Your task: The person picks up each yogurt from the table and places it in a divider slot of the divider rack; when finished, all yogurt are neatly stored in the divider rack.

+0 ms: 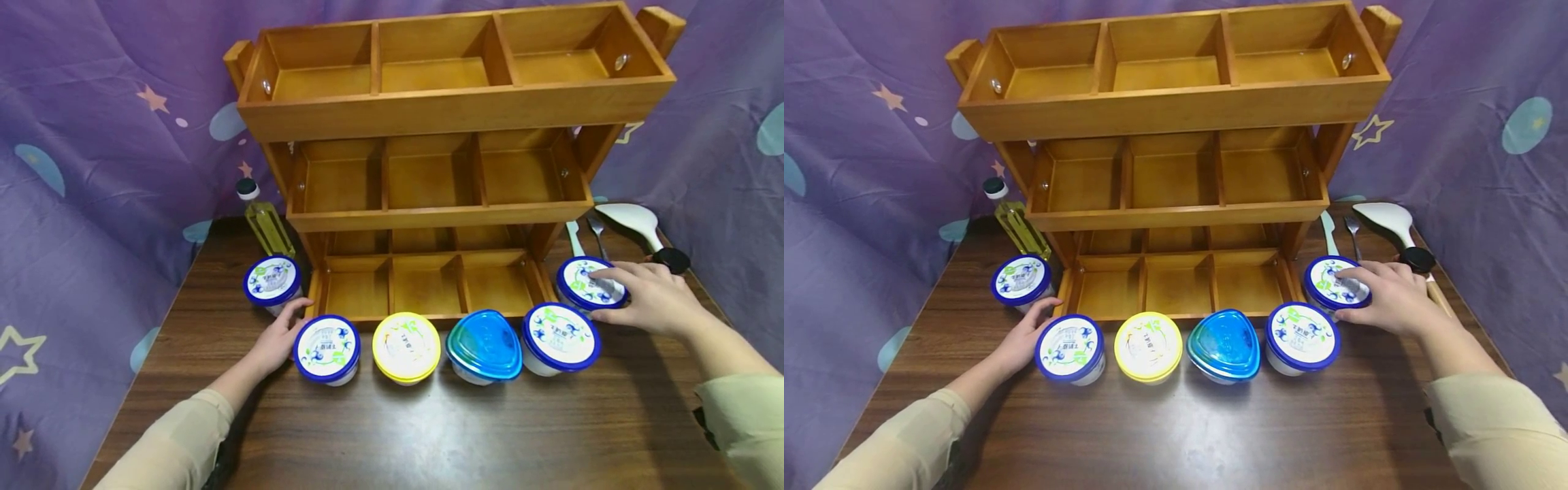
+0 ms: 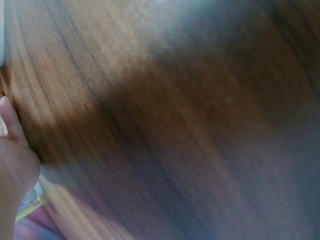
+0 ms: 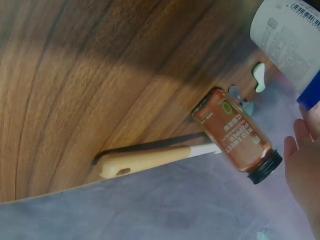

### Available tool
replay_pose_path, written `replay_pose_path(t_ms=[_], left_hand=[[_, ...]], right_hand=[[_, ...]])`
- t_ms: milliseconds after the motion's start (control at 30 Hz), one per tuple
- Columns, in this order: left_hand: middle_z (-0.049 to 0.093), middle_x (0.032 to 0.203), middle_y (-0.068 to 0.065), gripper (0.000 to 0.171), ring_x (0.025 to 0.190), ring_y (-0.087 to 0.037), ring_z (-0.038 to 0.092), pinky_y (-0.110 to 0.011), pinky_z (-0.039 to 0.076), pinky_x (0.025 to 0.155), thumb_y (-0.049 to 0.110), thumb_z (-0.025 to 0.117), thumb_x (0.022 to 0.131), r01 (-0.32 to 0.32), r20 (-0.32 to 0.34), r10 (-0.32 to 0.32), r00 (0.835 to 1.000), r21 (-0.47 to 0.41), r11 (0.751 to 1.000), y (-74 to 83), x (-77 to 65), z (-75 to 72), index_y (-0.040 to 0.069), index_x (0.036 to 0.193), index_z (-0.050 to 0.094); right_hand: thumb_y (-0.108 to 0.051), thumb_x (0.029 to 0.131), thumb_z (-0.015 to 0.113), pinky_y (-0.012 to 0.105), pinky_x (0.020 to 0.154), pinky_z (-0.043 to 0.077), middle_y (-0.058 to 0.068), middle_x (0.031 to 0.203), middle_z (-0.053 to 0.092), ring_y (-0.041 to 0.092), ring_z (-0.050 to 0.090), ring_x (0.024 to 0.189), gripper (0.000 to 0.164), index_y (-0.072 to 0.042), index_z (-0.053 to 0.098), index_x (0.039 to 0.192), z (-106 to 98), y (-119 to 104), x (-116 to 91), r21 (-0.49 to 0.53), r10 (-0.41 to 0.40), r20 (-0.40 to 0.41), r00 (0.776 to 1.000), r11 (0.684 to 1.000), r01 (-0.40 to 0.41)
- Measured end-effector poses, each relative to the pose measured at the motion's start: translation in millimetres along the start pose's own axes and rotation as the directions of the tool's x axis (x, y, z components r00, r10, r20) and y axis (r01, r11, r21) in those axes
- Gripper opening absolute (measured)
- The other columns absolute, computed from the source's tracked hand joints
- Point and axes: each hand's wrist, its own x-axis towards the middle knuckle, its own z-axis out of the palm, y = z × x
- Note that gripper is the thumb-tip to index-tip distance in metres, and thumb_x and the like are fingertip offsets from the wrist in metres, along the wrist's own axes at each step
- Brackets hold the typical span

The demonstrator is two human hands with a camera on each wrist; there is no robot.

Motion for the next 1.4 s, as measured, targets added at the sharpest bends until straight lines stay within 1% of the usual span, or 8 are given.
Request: replay_pose_path(t_ms=[200, 400, 800, 900, 1033, 1167, 1333, 1400], left_hand=[[0.057, 0.096, -0.015, 0.034, 0.067, -0.021, 0.055, -0.034, 0.05, 0.051, 0.027, 0.045, 0.1, -0.003, 0.005, 0.003, 1.0, 0.003, 1.0, -1.4, 1.1, 0.6, 0.022, 0.134, 0.041], [0.058, 0.098, -0.015, 0.035, 0.07, -0.021, 0.056, -0.035, 0.05, 0.052, 0.026, 0.044, 0.1, -0.005, 0.004, 0.005, 1.0, 0.016, 1.0, -2.2, 1.1, -0.6, 0.021, 0.134, 0.04], [0.057, 0.099, -0.015, 0.035, 0.068, -0.021, 0.056, -0.034, 0.05, 0.052, 0.027, 0.045, 0.1, 0.014, 0.009, -0.015, 1.0, 0.011, 1.0, -1.4, 1.0, -0.6, 0.022, 0.134, 0.04], [0.057, 0.098, -0.015, 0.034, 0.065, -0.02, 0.055, -0.034, 0.049, 0.052, 0.027, 0.044, 0.1, 0.012, 0.011, -0.012, 1.0, 0.002, 1.0, -1.6, 1.3, -0.6, 0.022, 0.134, 0.04], [0.057, 0.098, -0.015, 0.035, 0.064, -0.02, 0.055, -0.034, 0.049, 0.051, 0.027, 0.044, 0.1, 0.009, 0.012, -0.009, 1.0, -0.007, 1.0, -1.9, 1.8, -0.5, 0.022, 0.134, 0.04], [0.058, 0.098, -0.015, 0.034, 0.068, -0.021, 0.056, -0.035, 0.05, 0.051, 0.026, 0.045, 0.1, 0.005, 0.006, -0.005, 1.0, -0.003, 1.0, -2.8, 1.0, 0.1, 0.022, 0.134, 0.041], [0.058, 0.097, -0.014, 0.034, 0.07, -0.021, 0.056, -0.034, 0.05, 0.052, 0.027, 0.045, 0.1, 0.002, 0.002, -0.002, 1.0, 0.004, 1.0, -3.9, 1.0, 0.4, 0.022, 0.133, 0.042], [0.058, 0.097, -0.014, 0.034, 0.069, -0.021, 0.056, -0.034, 0.05, 0.052, 0.027, 0.045, 0.1, 0.001, 0.004, -0.001, 1.0, 0.003, 1.0, -3.4, 1.1, 0.1, 0.022, 0.133, 0.041]], right_hand=[[-0.037, 0.059, 0.087, 0.065, 0.076, 0.033, 0.035, 0.116, 0.045, 0.054, 0.04, 0.104, 0.064, -0.008, 0.06, 0.11, 6, 4, -2, 0.123, -0.048, -0.132, 0.99, 0.99, 0.064], [-0.027, 0.064, 0.086, 0.069, 0.073, 0.031, 0.04, 0.122, 0.031, 0.057, 0.028, 0.11, 0.059, 0.0, 0.057, 0.108, 6, 3, -7, 0.287, 0.074, -0.153, 0.986, 0.957, -0.027], [-0.014, 0.067, 0.083, 0.064, 0.097, 0.021, 0.035, 0.131, 0.03, 0.052, 0.022, 0.125, 0.053, 0.005, 0.057, 0.108, -19, -5, -13, 0.431, 0.19, -0.3, 0.935, 0.901, -0.045], [-0.013, 0.068, 0.082, 0.032, 0.097, 0.032, 0.032, 0.135, 0.029, 0.043, 0.025, 0.125, 0.053, 0.007, 0.056, 0.109, -29, -11, -14, 0.44, 0.223, -0.328, 0.918, 0.896, -0.06], [-0.005, 0.065, 0.083, 0.003, 0.082, 0.026, 0.028, 0.134, 0.034, 0.022, 0.027, 0.124, 0.05, 0.009, 0.057, 0.106, -43, -22, -12, 0.457, 0.221, -0.417, 0.882, 0.889, -0.006], [0.0, 0.062, 0.082, 0.01, 0.095, 0.018, 0.024, 0.135, 0.036, 0.01, 0.024, 0.124, 0.05, 0.01, 0.057, 0.104, -57, -34, -10, 0.468, 0.206, -0.479, 0.853, 0.882, 0.05], [0.002, 0.062, 0.081, 0.009, 0.094, 0.021, 0.012, 0.138, 0.037, 0.005, 0.025, 0.123, 0.049, 0.012, 0.057, 0.104, -79, -45, -13, 0.456, 0.197, -0.515, 0.834, 0.887, 0.071], [0.001, 0.064, 0.081, 0.007, 0.09, 0.025, 0.004, 0.137, 0.039, 0.005, 0.027, 0.122, 0.041, 0.002, 0.063, 0.101, -86, -47, -16, 0.448, 0.184, -0.545, 0.818, 0.889, 0.098]])
